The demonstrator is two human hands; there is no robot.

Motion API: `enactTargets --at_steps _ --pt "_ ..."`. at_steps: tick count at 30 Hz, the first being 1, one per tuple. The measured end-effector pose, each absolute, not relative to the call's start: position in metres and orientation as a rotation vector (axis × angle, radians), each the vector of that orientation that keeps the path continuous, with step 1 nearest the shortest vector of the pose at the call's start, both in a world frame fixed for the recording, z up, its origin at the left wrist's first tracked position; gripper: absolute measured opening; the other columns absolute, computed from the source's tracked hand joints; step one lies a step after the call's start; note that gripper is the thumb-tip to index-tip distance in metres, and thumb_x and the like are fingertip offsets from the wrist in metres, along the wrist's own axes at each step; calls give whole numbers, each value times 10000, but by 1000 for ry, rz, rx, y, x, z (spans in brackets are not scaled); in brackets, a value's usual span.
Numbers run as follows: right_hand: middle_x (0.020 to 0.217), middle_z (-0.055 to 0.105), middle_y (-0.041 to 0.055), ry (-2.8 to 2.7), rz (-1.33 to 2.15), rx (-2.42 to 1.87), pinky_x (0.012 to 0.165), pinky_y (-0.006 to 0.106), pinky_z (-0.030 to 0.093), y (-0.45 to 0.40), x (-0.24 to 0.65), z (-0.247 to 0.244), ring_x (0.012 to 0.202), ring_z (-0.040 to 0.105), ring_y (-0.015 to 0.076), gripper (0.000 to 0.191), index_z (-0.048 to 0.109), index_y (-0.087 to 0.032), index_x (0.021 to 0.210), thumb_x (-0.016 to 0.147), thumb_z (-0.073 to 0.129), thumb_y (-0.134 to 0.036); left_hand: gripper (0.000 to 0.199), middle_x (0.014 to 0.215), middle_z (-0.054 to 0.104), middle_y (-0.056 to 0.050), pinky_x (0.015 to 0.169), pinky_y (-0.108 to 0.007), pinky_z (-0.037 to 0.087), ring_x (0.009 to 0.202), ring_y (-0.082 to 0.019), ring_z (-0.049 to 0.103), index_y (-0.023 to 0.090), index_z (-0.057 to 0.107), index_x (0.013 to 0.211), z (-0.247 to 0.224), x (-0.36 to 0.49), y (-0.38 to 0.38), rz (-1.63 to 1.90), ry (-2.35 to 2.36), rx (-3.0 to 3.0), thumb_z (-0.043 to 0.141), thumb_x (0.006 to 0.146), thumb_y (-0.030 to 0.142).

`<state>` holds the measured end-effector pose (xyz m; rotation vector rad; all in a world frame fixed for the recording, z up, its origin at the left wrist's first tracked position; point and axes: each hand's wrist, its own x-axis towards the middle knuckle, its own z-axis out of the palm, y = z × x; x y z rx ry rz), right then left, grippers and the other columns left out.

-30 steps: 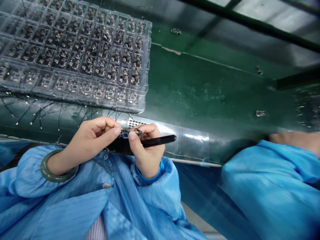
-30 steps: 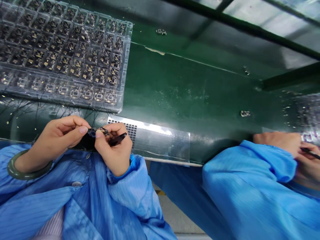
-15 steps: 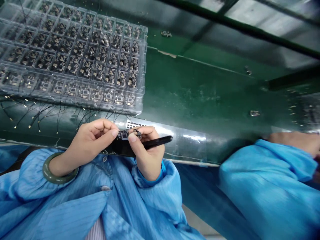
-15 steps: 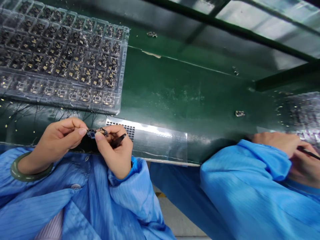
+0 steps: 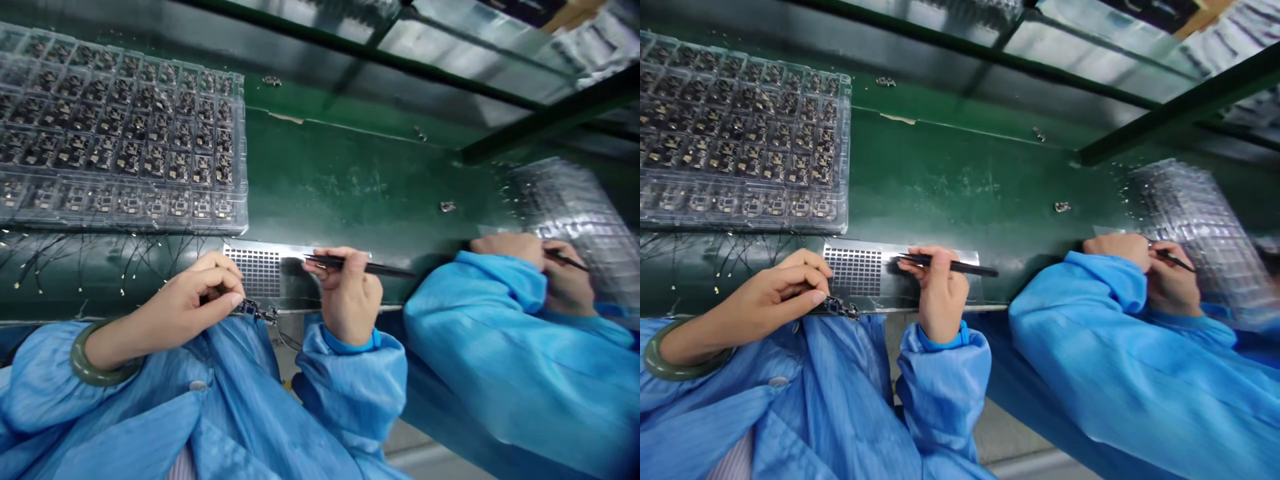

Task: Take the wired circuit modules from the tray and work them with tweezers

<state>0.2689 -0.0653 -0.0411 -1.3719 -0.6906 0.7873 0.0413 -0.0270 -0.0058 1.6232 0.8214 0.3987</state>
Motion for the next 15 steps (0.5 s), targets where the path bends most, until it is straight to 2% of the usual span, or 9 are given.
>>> enactTargets --at_steps 2,5,9,15 --pt "807 694 -3 -720 841 -1411 672 289 592 -64 267 -42 675 688 124 254 595 -203 832 782 657 -444 149 1210 510 -87 860 -300 475 1037 -179 563 189 615 834 -6 47 -27 337 800 1620 498 885 266" --pt "796 703 -14 -752 914 -1470 694 280 592 -60 264 -44 688 693 122 221 582 -203 848 749 712 -351 135 1326 481 -110 956 -352 447 1184 -210 516 188 609 860 -6 57 -26 287 793 1591 494 883 254" --pt "694 680 -34 -794 908 -1525 659 287 578 -53 263 -51 635 691 134 207 560 -205 830 763 695 -346 125 1400 444 -130 1002 -390 429 1240 -223 494 183 602 850 -8 68 -24 261 818 1557 496 872 245" --pt "646 671 -30 -869 816 -1640 629 311 559 -51 263 -55 598 686 154 180 555 -209 813 785 666 -349 146 1489 314 -135 1008 -361 435 1246 -209 503 172 595 826 -8 70 -23 205 872 1405 495 875 267"
